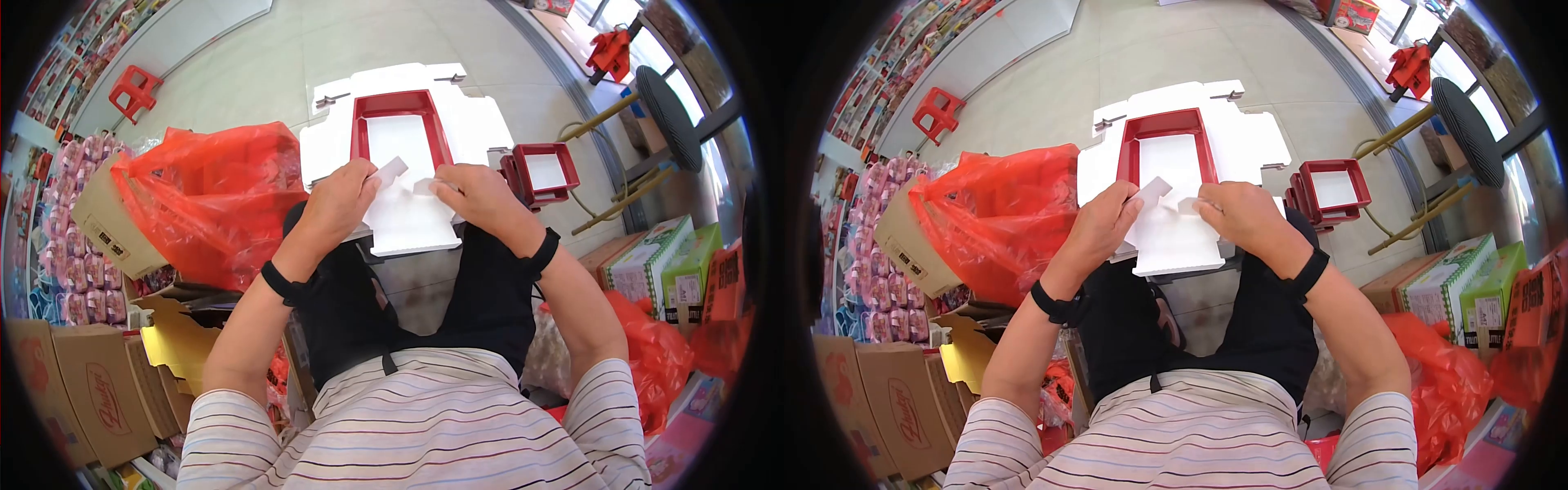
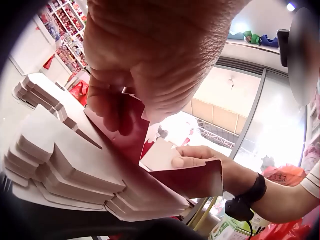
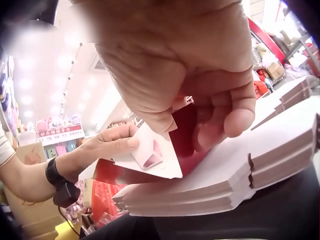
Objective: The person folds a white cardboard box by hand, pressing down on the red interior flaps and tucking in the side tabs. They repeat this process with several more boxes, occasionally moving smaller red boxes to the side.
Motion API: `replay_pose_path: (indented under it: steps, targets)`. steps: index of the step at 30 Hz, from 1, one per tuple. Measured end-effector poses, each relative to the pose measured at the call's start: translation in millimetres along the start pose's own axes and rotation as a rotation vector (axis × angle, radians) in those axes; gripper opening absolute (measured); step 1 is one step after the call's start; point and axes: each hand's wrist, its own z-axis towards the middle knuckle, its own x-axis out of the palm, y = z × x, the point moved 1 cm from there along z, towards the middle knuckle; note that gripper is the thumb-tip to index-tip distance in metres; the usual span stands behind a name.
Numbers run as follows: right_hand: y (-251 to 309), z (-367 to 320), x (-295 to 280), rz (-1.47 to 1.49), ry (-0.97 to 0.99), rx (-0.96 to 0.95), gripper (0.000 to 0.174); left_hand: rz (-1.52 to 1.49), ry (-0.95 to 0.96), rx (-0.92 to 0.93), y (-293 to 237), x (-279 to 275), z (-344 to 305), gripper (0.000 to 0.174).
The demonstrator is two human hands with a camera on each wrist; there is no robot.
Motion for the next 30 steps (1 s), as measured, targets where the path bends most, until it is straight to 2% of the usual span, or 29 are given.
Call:
replay_pose_path:
  steps: [3,6,11,14,17,20,23,30]
  targets:
    - [-6.4,1.9,4.6,0.128,-0.034,0.075,0.029,-0.064,-0.033,-0.027,2.8,0.3,0.7,0.016]
    - [-15.0,1.2,10.4,0.255,-0.104,0.062,0.032,-0.086,-0.049,-0.051,3.6,0.2,1.3,0.016]
    - [-16.2,1.4,7.2,0.208,-0.089,0.133,0.033,-0.228,-0.113,-0.024,8.1,5.7,2.3,0.016]
    - [-17.8,3.9,9.8,0.246,-0.105,0.160,0.033,-0.210,-0.056,0.110,2.2,4.3,1.7,0.016]
    - [-15.7,4.9,10.7,0.261,-0.089,0.152,0.034,-0.079,-0.070,0.169,-2.0,5.7,3.9,0.017]
    - [-18.3,5.0,15.8,0.235,-0.065,0.125,0.035,-0.020,-0.072,0.042,-2.0,6.0,10.0,0.016]
    - [-15.1,4.5,16.3,0.174,-0.053,0.106,0.034,0.024,-0.034,-0.008,-1.6,9.6,16.0,0.015]
    - [-15.8,3.5,12.4,0.116,-0.087,0.070,0.029,-0.011,-0.016,0.098,-8.3,9.8,18.5,0.016]
